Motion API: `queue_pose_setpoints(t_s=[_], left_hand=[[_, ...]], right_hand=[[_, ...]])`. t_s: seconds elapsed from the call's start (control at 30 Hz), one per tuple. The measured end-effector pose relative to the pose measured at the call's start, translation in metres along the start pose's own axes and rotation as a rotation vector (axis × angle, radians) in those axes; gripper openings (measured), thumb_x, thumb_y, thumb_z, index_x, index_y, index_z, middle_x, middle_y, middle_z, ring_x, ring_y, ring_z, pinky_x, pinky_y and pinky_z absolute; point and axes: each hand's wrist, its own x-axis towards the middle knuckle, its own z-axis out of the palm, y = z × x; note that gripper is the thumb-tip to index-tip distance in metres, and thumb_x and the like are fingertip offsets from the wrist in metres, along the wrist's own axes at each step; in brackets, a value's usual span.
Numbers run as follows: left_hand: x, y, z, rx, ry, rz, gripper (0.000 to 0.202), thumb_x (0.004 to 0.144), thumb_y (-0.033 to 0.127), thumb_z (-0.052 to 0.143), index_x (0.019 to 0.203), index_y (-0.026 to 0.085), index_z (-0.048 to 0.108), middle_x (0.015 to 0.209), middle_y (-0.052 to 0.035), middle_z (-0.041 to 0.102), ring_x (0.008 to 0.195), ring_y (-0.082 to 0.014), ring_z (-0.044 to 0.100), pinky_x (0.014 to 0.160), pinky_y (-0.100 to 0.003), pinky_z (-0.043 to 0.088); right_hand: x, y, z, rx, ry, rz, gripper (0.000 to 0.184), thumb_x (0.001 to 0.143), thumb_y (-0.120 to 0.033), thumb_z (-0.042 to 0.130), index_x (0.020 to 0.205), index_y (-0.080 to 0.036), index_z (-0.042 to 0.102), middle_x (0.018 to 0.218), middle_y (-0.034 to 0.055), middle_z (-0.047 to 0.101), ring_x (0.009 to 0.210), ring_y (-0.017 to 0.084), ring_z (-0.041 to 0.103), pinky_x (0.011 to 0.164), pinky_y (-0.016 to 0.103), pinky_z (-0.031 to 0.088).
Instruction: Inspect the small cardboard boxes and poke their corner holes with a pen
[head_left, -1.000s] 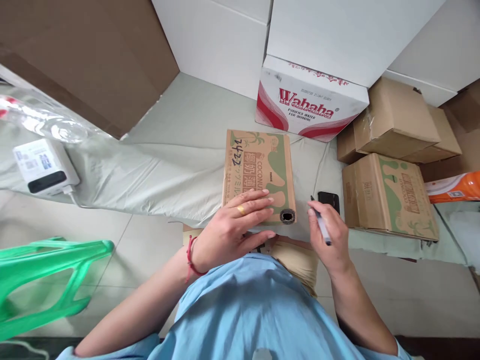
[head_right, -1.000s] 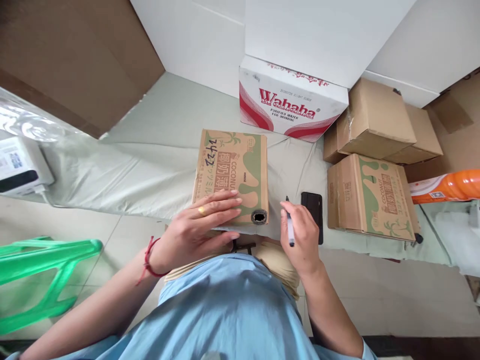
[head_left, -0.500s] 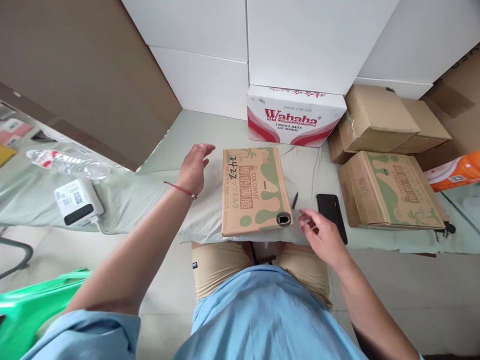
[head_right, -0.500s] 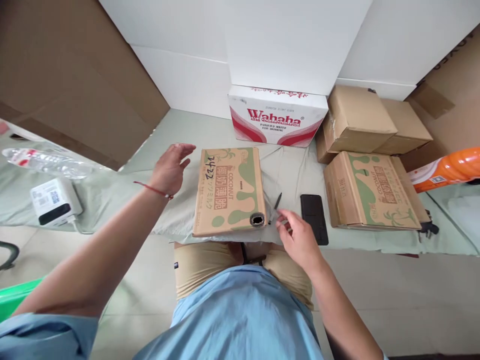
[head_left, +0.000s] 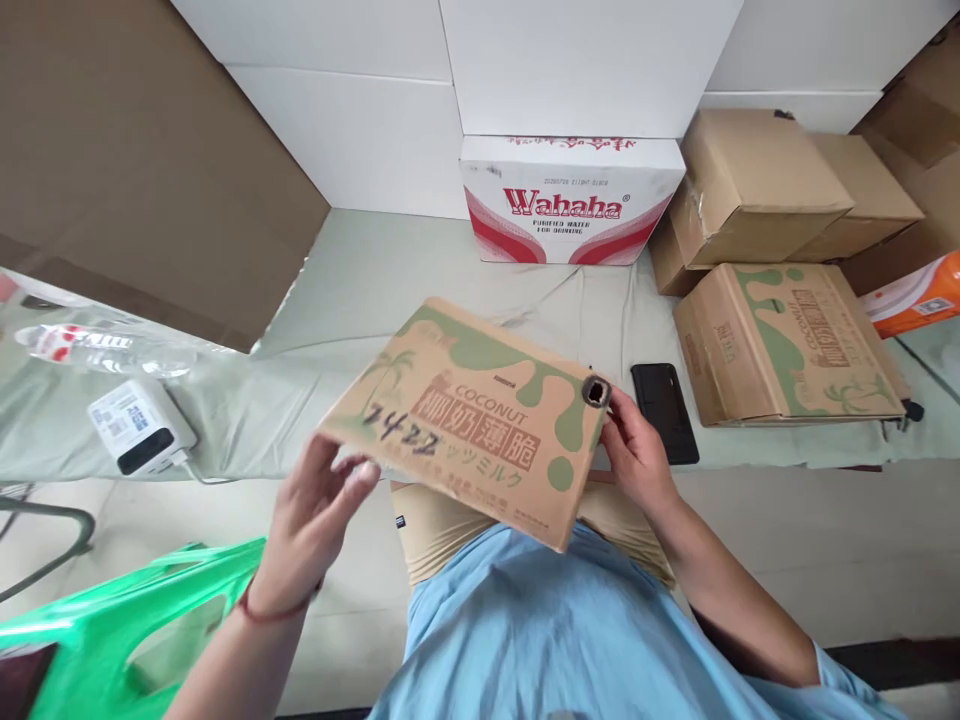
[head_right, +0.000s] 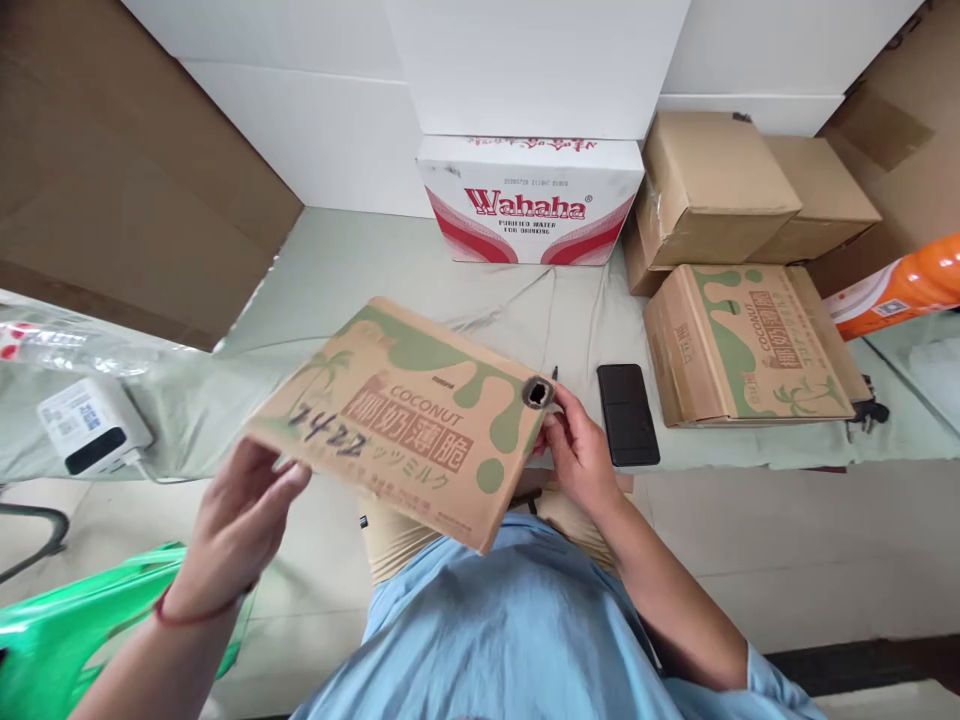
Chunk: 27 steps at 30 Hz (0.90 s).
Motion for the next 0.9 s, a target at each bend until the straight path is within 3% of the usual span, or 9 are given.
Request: queue_pose_setpoints(t_s=[0.03, 0.13, 0.2, 0.27, 0.4, 0.53, 0.7, 0.83, 0.9], left_hand=[[-0.024, -0.001, -0.006, 0.001, 0.018, -0.016, 0.045, 0.089, 0.045, 0.092, 0.127, 0.030, 0.074, 0.139, -0.0059, 0.075, 0.128, -0.0260, 0.072, 0.107, -0.027, 0.058], [-0.083, -0.009, -0.011, -0.006, 0.139, -0.129, 0.040, 0.090, 0.042, 0.091, 0.124, 0.032, 0.073, 0.128, -0.0045, 0.077, 0.123, -0.0285, 0.074, 0.105, -0.032, 0.061], [-0.107, -0.017, -0.007, 0.016, 0.169, -0.183, 0.035, 0.092, 0.048, 0.088, 0.119, 0.031, 0.075, 0.121, -0.0050, 0.078, 0.120, -0.0312, 0.074, 0.102, -0.036, 0.063], [-0.119, -0.024, -0.003, -0.003, 0.145, -0.211, 0.038, 0.092, 0.060, 0.084, 0.114, 0.029, 0.077, 0.124, -0.0074, 0.078, 0.125, -0.0352, 0.072, 0.104, -0.040, 0.063], [-0.115, -0.038, 0.001, -0.210, 0.123, -0.326, 0.060, 0.086, 0.082, 0.078, 0.111, 0.027, 0.079, 0.135, -0.0114, 0.077, 0.136, -0.0408, 0.069, 0.112, -0.051, 0.063], [-0.101, -0.048, 0.005, -0.431, 0.191, -0.509, 0.063, 0.086, 0.080, 0.081, 0.130, 0.036, 0.076, 0.141, -0.0050, 0.079, 0.141, -0.0371, 0.069, 0.115, -0.051, 0.063], [-0.092, -0.054, 0.001, -0.595, 0.051, -0.670, 0.085, 0.079, 0.090, 0.079, 0.143, 0.035, 0.075, 0.136, -0.0088, 0.083, 0.153, -0.0411, 0.062, 0.126, -0.054, 0.056], [-0.081, -0.057, -0.013, -0.644, -0.023, -0.674, 0.078, 0.083, 0.083, 0.080, 0.144, 0.033, 0.076, 0.140, -0.0107, 0.082, 0.157, -0.0419, 0.058, 0.129, -0.058, 0.052], [-0.079, -0.058, -0.018, -0.614, -0.042, -0.697, 0.070, 0.081, 0.078, 0.086, 0.135, 0.033, 0.081, 0.136, -0.0104, 0.083, 0.155, -0.0424, 0.059, 0.129, -0.059, 0.053]], right_hand=[[0.009, -0.002, 0.000, -0.027, -0.017, -0.029, 0.052, 0.113, -0.058, 0.056, 0.153, -0.025, 0.064, 0.122, 0.0113, 0.083, 0.097, 0.023, 0.082, 0.082, 0.037, 0.070], [0.033, -0.012, 0.007, -0.078, -0.116, -0.135, 0.052, 0.113, -0.059, 0.057, 0.150, -0.024, 0.070, 0.149, 0.0138, 0.076, 0.129, 0.026, 0.077, 0.109, 0.045, 0.065], [0.042, -0.018, 0.013, -0.058, -0.194, -0.175, 0.051, 0.113, -0.061, 0.056, 0.144, -0.025, 0.075, 0.155, 0.0120, 0.073, 0.145, 0.027, 0.069, 0.125, 0.048, 0.055], [0.044, -0.023, 0.016, 0.025, -0.269, -0.136, 0.053, 0.113, -0.063, 0.053, 0.144, -0.026, 0.076, 0.156, 0.0103, 0.073, 0.151, 0.027, 0.065, 0.132, 0.050, 0.049], [0.033, -0.028, 0.010, 0.174, -0.378, 0.002, 0.063, 0.111, -0.067, 0.055, 0.159, -0.027, 0.065, 0.164, 0.0098, 0.066, 0.156, 0.029, 0.061, 0.133, 0.049, 0.049], [0.019, -0.026, 0.004, 0.125, -0.394, 0.037, 0.060, 0.108, -0.058, 0.067, 0.161, -0.029, 0.063, 0.164, 0.0093, 0.067, 0.148, 0.029, 0.068, 0.126, 0.048, 0.056], [0.012, -0.020, 0.005, 0.084, -0.354, 0.033, 0.059, 0.108, -0.058, 0.067, 0.159, -0.028, 0.065, 0.159, 0.0097, 0.070, 0.144, 0.029, 0.071, 0.125, 0.047, 0.058], [0.008, -0.019, 0.003, 0.083, -0.349, 0.033, 0.060, 0.107, -0.058, 0.069, 0.159, -0.028, 0.065, 0.159, 0.0099, 0.070, 0.144, 0.029, 0.071, 0.124, 0.047, 0.059], [0.007, -0.019, 0.001, 0.091, -0.343, 0.028, 0.060, 0.107, -0.057, 0.071, 0.159, -0.029, 0.066, 0.160, 0.0097, 0.070, 0.145, 0.029, 0.071, 0.125, 0.048, 0.058]])
